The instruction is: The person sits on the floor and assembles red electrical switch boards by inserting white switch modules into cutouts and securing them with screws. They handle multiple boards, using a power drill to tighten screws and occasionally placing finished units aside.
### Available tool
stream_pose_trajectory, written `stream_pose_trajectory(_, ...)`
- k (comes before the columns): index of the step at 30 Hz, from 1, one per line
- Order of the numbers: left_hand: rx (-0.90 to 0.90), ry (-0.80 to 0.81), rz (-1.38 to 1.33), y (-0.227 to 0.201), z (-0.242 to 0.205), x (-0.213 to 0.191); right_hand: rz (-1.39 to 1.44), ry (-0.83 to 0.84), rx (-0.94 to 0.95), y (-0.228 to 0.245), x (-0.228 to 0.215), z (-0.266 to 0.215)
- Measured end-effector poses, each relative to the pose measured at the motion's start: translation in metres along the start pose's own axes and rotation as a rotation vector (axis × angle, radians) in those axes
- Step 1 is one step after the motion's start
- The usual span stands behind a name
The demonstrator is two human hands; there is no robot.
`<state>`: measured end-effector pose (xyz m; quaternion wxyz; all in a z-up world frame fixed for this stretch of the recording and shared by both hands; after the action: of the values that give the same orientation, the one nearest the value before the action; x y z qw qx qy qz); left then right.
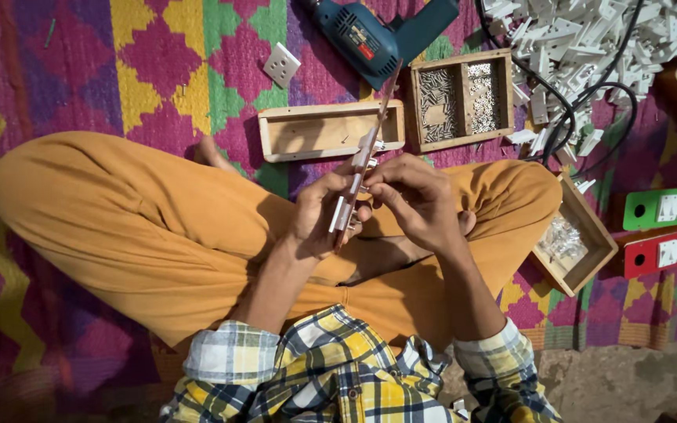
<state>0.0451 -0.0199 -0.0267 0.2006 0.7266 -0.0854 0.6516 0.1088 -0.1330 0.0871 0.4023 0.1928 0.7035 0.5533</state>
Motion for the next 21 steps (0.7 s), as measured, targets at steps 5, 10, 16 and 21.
stream_pose_trajectory(5, 0.007, -0.017, 0.054, -0.003, 0.0, -0.002, -0.005, 0.001, 0.011, 0.0, 0.0, 0.002)
stream_pose_trajectory(10, 0.066, -0.125, 0.153, -0.004, 0.001, -0.004, -0.326, -0.108, -0.179, 0.024, 0.006, -0.002)
stream_pose_trajectory(16, 0.026, -0.123, 0.183, -0.002, 0.002, -0.001, -0.514, -0.237, -0.2, 0.024, 0.011, -0.01)
stream_pose_trajectory(21, 0.041, -0.105, 0.174, -0.002, 0.004, 0.001, -0.653, -0.287, -0.406, 0.009, 0.002, -0.016)
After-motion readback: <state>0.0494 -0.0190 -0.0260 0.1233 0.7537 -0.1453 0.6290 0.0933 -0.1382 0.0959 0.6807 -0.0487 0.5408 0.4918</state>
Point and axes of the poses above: each hand's wrist, its own z-axis towards the middle knuckle, its own x-axis out of the palm, y = z × x, the point moved 5 cm from there along z, towards the middle knuckle, and after that the axes turned 7 degrees about y, right-handed, at the moved point
